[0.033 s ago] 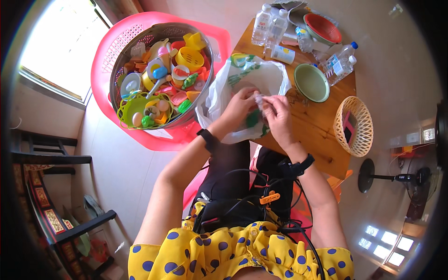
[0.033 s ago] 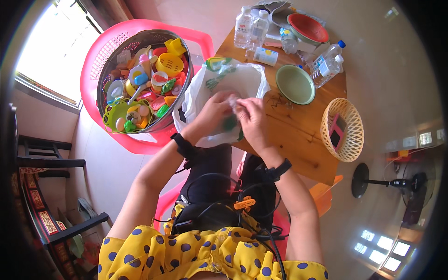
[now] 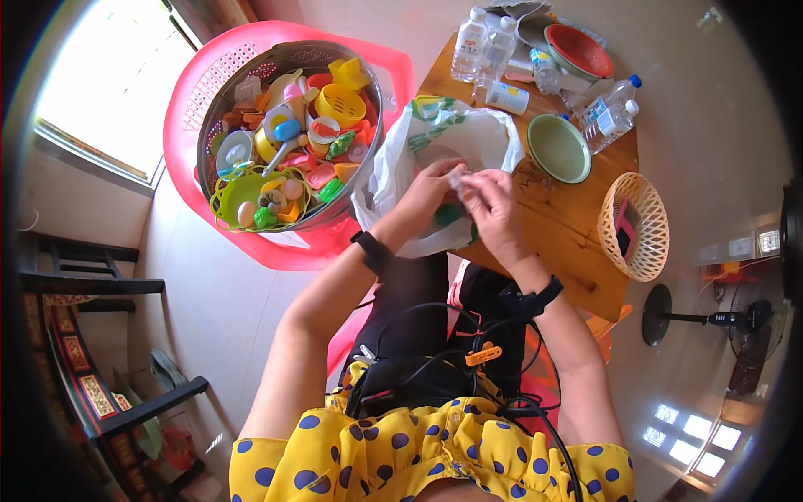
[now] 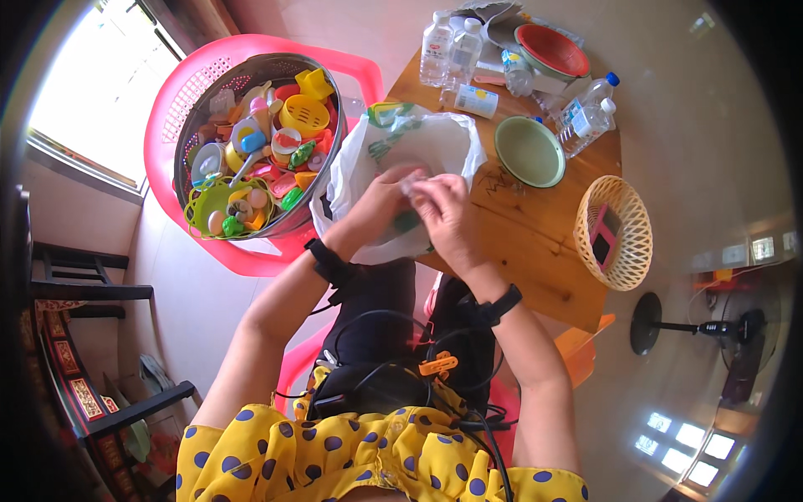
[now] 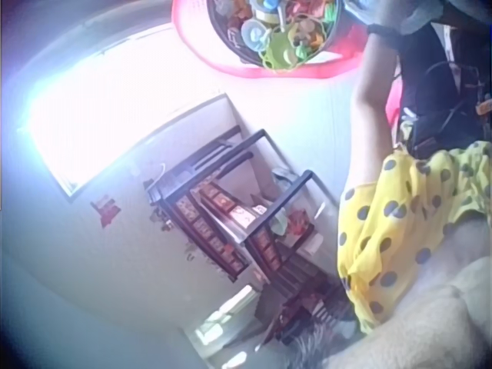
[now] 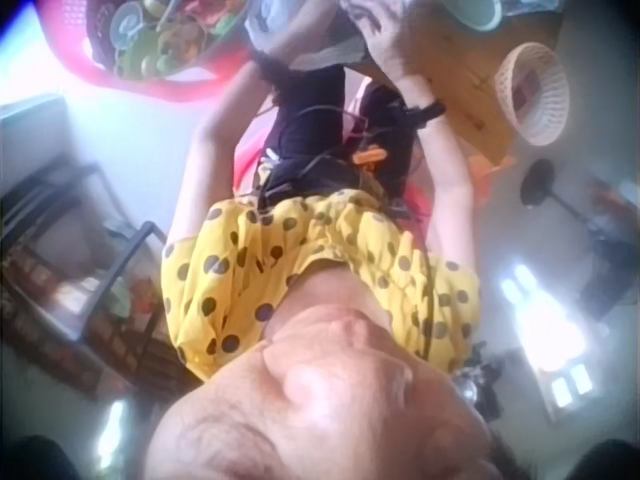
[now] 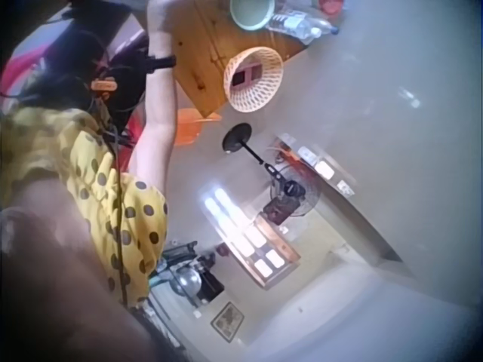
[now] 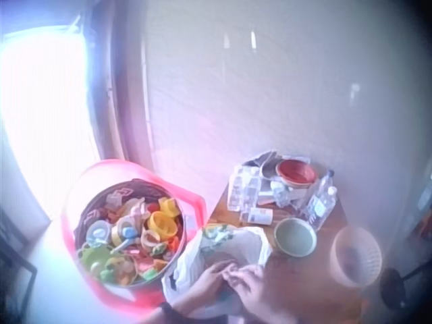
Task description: The person cleans various plastic toys and containers by hand using a pink cloth, picking up items from a large pink basket and a table.
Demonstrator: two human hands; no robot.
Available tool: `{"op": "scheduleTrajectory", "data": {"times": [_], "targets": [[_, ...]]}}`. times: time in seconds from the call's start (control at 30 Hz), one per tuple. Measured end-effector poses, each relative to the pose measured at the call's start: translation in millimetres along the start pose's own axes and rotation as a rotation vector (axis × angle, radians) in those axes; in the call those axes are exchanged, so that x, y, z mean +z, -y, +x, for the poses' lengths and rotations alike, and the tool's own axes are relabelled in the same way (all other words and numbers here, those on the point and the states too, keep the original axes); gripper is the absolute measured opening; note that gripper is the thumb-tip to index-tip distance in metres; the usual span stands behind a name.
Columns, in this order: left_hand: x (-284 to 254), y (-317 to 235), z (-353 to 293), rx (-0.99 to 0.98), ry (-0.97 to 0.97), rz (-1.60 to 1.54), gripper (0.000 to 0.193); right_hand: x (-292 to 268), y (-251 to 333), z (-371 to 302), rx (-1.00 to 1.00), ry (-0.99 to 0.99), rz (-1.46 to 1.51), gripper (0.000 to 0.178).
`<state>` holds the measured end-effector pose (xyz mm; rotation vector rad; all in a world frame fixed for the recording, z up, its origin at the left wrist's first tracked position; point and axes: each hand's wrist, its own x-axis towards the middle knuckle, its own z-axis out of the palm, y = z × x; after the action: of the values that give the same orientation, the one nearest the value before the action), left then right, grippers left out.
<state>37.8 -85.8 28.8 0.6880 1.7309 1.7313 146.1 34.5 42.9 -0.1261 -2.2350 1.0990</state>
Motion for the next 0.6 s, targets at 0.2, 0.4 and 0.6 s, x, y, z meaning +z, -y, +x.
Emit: {"op": "scheduleTrajectory", "data": {"times": [0.2,0.4,0.6], "targets": [[-2,10,-13,-0.046,0.326,-0.541,0.037,9,13,5,-0.095,-0.003,-0.156,0.016],[5,11,-15,-0.279,0.361,-0.772,0.027,6,-14,16,0.054,-0.104,-0.214,0.014],[-3,4,-12,-0.257,0.166,-0.751,0.026,-3,2,12,0.003,-0.041,-0.036,0.016]]}}
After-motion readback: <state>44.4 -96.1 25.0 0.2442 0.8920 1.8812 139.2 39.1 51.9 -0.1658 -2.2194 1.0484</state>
